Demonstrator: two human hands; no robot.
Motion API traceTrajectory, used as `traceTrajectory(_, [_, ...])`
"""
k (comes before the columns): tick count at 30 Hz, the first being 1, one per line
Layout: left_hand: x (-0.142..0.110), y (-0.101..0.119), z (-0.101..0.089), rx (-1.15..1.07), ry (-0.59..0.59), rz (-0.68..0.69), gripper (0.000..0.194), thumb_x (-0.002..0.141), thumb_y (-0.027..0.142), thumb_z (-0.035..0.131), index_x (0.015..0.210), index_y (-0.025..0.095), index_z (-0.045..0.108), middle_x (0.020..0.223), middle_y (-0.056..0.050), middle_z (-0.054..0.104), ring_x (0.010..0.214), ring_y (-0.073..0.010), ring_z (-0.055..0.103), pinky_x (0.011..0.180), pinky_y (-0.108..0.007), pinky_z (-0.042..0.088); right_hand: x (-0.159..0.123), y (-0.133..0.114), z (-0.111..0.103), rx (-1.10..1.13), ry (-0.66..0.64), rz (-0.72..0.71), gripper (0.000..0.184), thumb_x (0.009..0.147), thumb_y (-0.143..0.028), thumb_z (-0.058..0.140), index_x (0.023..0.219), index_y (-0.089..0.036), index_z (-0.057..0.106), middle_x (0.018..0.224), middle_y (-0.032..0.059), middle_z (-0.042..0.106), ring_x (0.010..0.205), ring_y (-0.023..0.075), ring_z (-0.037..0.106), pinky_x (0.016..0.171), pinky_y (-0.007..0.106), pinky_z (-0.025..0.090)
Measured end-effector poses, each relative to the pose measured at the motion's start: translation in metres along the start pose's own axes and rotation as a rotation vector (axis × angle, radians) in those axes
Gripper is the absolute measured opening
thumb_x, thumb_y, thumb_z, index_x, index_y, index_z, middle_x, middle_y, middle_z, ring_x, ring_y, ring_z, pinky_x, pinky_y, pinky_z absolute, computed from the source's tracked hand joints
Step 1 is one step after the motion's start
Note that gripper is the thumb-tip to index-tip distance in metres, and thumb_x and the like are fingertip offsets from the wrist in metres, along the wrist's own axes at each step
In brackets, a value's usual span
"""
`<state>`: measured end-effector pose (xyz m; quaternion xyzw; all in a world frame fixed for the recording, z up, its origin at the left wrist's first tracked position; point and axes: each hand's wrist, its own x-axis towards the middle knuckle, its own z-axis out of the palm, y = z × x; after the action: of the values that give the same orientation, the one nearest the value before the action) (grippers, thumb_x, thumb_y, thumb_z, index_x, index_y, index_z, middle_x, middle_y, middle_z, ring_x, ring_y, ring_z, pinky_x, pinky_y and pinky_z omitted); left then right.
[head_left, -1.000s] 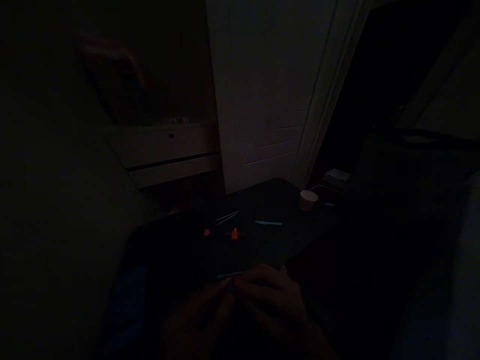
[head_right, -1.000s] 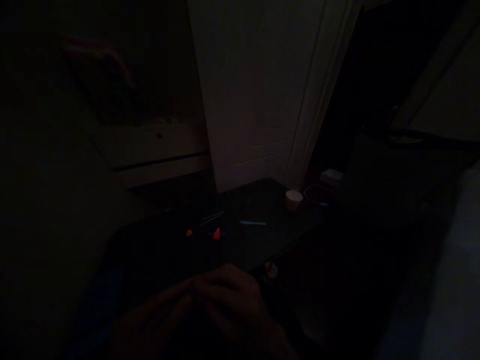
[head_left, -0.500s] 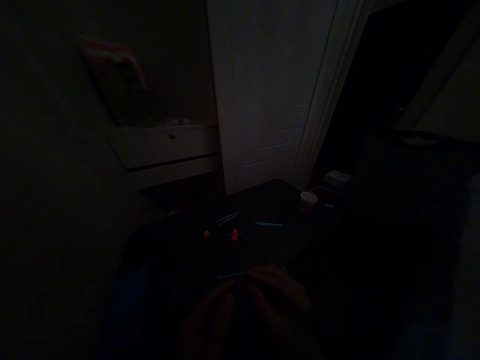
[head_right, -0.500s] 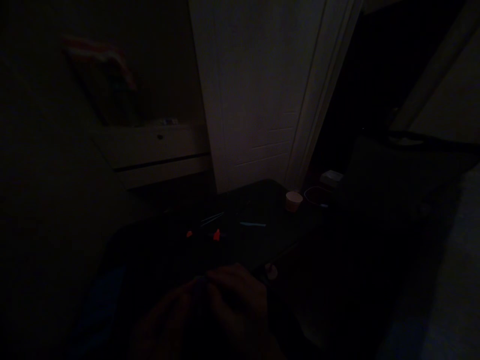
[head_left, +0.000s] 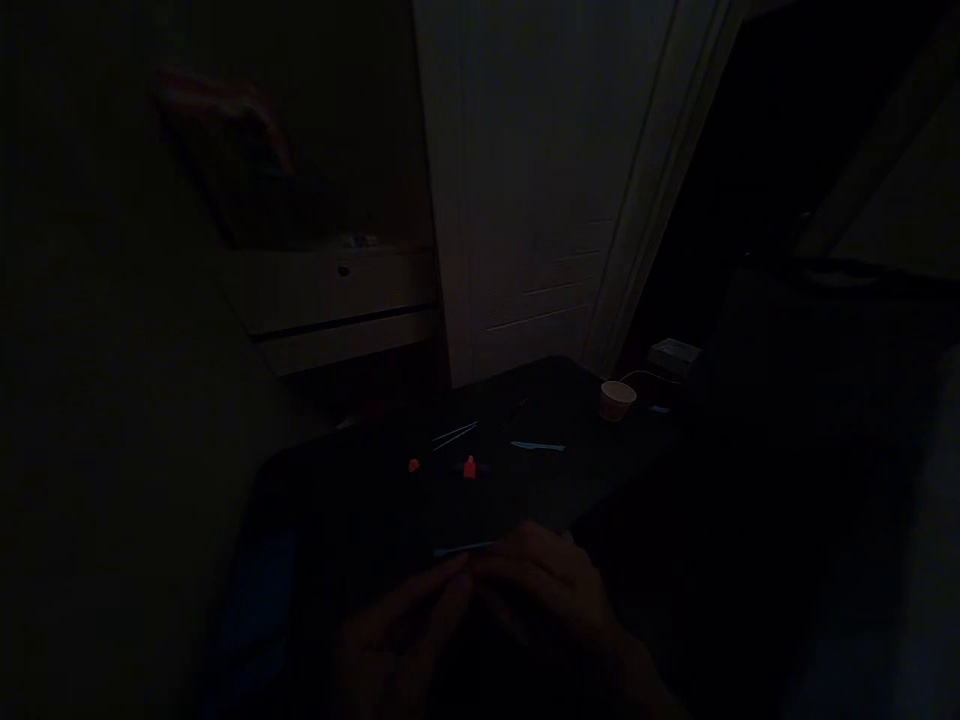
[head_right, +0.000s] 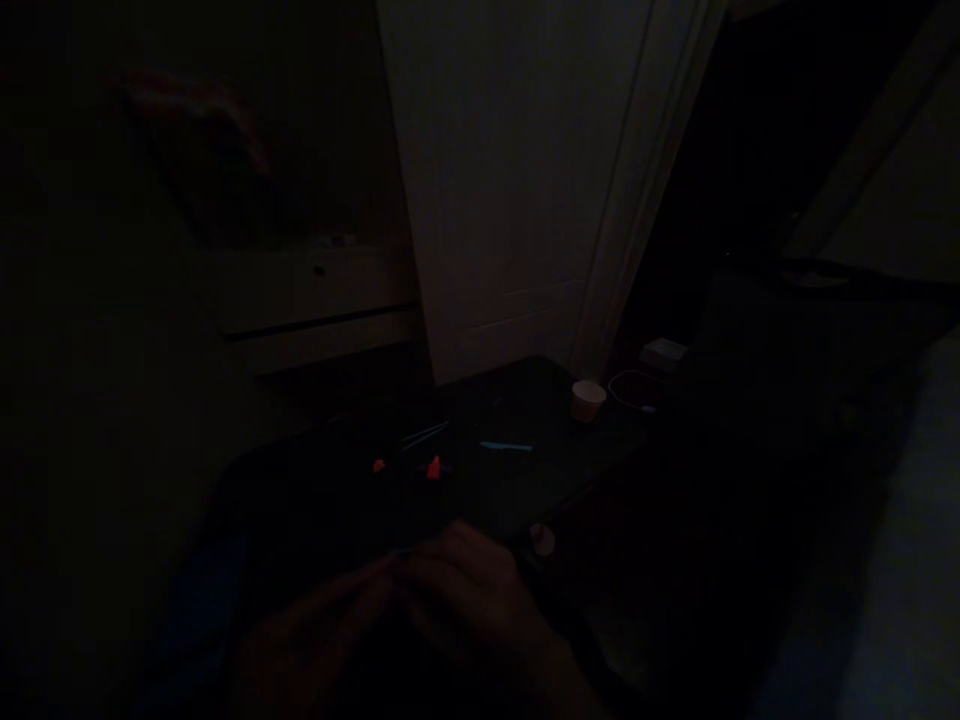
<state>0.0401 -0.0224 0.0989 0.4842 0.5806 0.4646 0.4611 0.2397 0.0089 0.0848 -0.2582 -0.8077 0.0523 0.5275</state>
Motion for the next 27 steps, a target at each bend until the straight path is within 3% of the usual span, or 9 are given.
traceTrajectory(3, [-0.001,-0.002,0.005,-0.012,0.037,-0.041,0.034,0.074,0.056,0.085,0.093,0.028,0.091,0.101,-0.008,0.088,0.102,-0.0317,0.083,0.095,-0.032,0.066,0.003,0.000,0.004,-0.016,0.069,-0.100,0.023,0.105,-0.011,0.064,0.127,-0.015,0.072,0.101,0.0114,0.085,0.088,0.0210,0.080,0.074,0.030,0.067])
traceTrajectory(6, [-0.002,-0.006,0.008,-0.062,0.100,-0.052,0.040,0.071,0.058,0.086,0.093,0.025,0.091,0.100,-0.009,0.088,0.100,-0.0328,0.083,0.094,-0.033,0.067,0.003,-0.004,0.012,-0.041,0.156,-0.113,0.030,0.104,-0.007,0.064,0.132,-0.015,0.070,0.095,0.0107,0.085,0.080,0.0213,0.081,0.070,0.031,0.068])
traceTrajectory(9, [-0.001,-0.010,0.007,-0.074,0.137,-0.077,0.041,0.071,0.059,0.086,0.092,0.024,0.091,0.102,-0.010,0.088,0.104,-0.0337,0.083,0.095,-0.034,0.067,0.000,-0.011,0.022,-0.012,0.246,-0.038,0.030,0.104,-0.009,0.066,0.132,-0.017,0.072,0.097,0.0113,0.085,0.082,0.0217,0.082,0.070,0.031,0.068])
traceTrajectory(11, [-0.002,-0.011,0.005,-0.059,0.137,-0.053,0.038,0.072,0.057,0.086,0.092,0.026,0.091,0.103,-0.009,0.088,0.103,-0.0329,0.083,0.094,-0.034,0.067,-0.001,-0.015,0.025,0.062,0.269,0.102,0.021,0.104,-0.014,0.070,0.122,-0.020,0.077,0.096,0.0091,0.084,0.081,0.0203,0.081,0.070,0.029,0.068])
traceTrajectory(14, [-0.005,-0.007,0.000,-0.022,0.114,0.085,0.032,0.070,0.057,0.087,0.088,0.030,0.090,0.103,-0.007,0.088,0.101,-0.0323,0.083,0.097,-0.036,0.067,0.000,-0.020,0.021,0.207,0.236,0.315,0.014,0.099,-0.022,0.079,0.112,-0.024,0.082,0.096,0.0051,0.084,0.084,0.0192,0.082,0.078,0.027,0.068])
traceTrajectory(17, [-0.008,0.001,-0.002,0.007,0.065,0.173,0.029,0.072,0.058,0.087,0.084,0.032,0.090,0.103,-0.007,0.087,0.100,-0.0328,0.083,0.098,-0.040,0.067,0.003,-0.022,0.013,0.334,0.175,0.377,0.019,0.097,-0.022,0.082,0.115,-0.026,0.082,0.102,0.0033,0.085,0.090,0.0187,0.083,0.083,0.025,0.068])
traceTrajectory(21, [-0.006,0.008,-0.004,-0.016,0.132,0.186,0.028,0.071,0.057,0.088,0.086,0.033,0.089,0.101,-0.005,0.087,0.097,-0.0317,0.083,0.092,-0.038,0.069,0.004,-0.024,0.009,0.355,0.149,0.388,0.024,0.095,-0.019,0.084,0.118,-0.028,0.083,0.105,0.0031,0.086,0.092,0.0189,0.083,0.084,0.025,0.067])
traceTrajectory(25, [0.000,0.009,-0.005,0.038,0.056,0.239,0.020,0.071,0.050,0.089,0.082,0.033,0.089,0.094,-0.007,0.087,0.091,-0.0317,0.082,0.092,-0.040,0.068,0.002,-0.025,0.008,0.356,0.147,0.332,0.025,0.096,-0.019,0.082,0.120,-0.028,0.083,0.107,0.0041,0.085,0.092,0.0190,0.083,0.083,0.026,0.068])
traceTrajectory(27, [-0.001,0.009,-0.002,0.029,0.108,0.280,0.016,0.074,0.049,0.087,0.078,0.034,0.089,0.089,-0.006,0.086,0.089,-0.0324,0.081,0.090,-0.043,0.068,0.002,-0.025,0.008,0.345,0.156,0.274,0.025,0.097,-0.017,0.080,0.121,-0.026,0.082,0.106,0.0058,0.085,0.091,0.0203,0.083,0.082,0.028,0.069])
